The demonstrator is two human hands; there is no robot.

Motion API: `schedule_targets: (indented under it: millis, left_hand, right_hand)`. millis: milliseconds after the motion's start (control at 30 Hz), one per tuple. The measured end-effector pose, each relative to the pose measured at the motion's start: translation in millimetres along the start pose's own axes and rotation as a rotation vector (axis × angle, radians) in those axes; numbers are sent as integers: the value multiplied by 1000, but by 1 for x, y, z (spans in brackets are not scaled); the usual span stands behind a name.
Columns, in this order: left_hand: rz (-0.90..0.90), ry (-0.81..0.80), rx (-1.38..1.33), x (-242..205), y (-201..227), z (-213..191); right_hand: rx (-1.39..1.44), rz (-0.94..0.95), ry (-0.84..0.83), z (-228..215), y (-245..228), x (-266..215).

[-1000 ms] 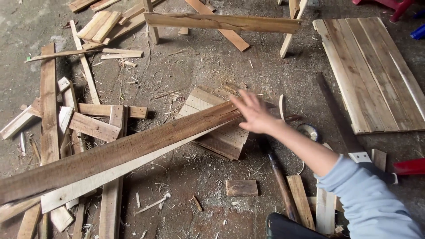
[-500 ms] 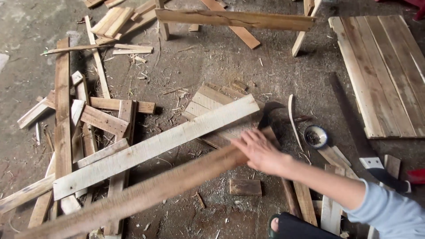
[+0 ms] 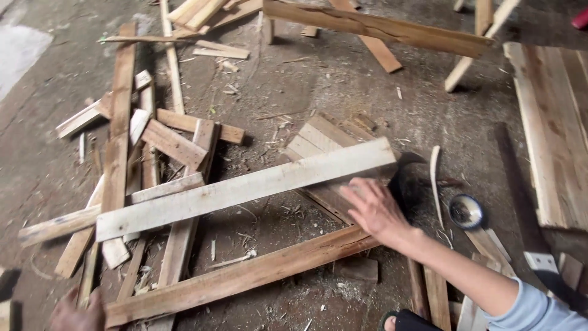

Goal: The person uses a hand saw to cut a long wooden plank placed on a stack of wood scraps. After completing the cut, they pick up the cut piece and place it aside, then handle another plank.

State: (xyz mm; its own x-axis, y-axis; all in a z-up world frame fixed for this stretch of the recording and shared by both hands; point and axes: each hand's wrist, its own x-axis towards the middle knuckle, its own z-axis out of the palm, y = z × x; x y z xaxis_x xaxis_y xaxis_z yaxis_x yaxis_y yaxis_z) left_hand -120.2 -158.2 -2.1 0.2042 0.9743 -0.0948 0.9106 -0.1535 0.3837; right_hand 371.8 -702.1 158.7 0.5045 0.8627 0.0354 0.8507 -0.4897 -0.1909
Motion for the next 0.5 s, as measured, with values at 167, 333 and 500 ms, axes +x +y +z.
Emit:
schedule_targets:
  millis: [167,333,500]
  left_hand:
    - [22,-179,-138,-57,159,-32]
    - [-67,-349,-527,-49,177,-12]
    - [-294,-59,-772,27,180,21]
  right_hand:
    - [-129,-37,104,19,-1,28]
    - [-175,-62,132,28,-5,45]
    - [-175,-48,74,39,-23,97]
